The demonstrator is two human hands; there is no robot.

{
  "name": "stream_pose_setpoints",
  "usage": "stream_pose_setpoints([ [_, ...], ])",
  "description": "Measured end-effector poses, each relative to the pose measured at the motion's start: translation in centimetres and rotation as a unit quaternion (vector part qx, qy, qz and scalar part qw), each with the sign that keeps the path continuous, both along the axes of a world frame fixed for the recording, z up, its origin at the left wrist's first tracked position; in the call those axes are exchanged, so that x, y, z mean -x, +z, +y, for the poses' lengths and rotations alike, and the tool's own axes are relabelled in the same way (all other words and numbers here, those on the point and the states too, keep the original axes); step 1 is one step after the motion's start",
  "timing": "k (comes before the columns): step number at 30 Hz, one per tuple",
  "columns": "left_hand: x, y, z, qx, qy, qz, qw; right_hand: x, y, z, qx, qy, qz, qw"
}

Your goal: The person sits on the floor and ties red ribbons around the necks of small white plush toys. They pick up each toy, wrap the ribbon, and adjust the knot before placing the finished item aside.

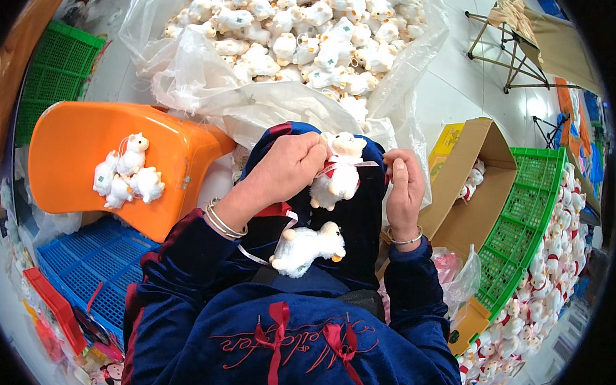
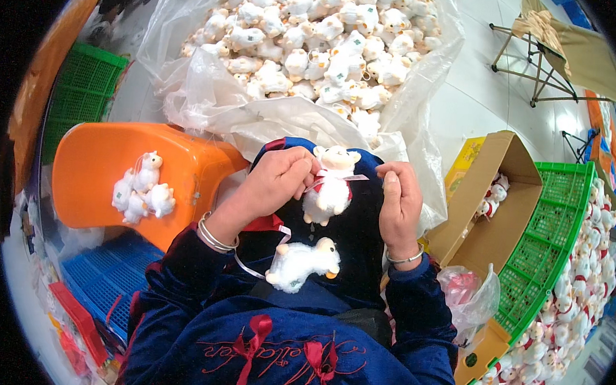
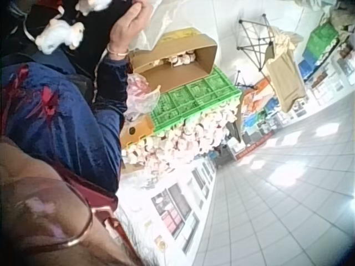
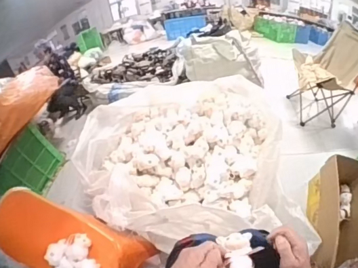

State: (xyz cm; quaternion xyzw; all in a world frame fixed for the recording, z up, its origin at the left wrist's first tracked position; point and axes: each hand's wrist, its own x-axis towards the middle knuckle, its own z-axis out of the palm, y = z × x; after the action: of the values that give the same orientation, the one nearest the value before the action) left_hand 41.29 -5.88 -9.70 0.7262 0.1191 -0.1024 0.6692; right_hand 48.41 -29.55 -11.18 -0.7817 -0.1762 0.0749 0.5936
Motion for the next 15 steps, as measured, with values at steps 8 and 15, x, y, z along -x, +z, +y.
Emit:
stream_pose_setpoints([
  [8, -1.0, 1.8, -0.1, -0.075, -0.036, 0.066, 0.994, 0.5, 3.2, 1.2, 0.084, 0.056, 0.063, 0.993],
  [15, -1.5, 2.7, 0.5, 0.023, -0.044, 0.128, 0.991, 1.5, 4.1, 1.4, 0.088, 0.080, -0.086, 0.989],
])
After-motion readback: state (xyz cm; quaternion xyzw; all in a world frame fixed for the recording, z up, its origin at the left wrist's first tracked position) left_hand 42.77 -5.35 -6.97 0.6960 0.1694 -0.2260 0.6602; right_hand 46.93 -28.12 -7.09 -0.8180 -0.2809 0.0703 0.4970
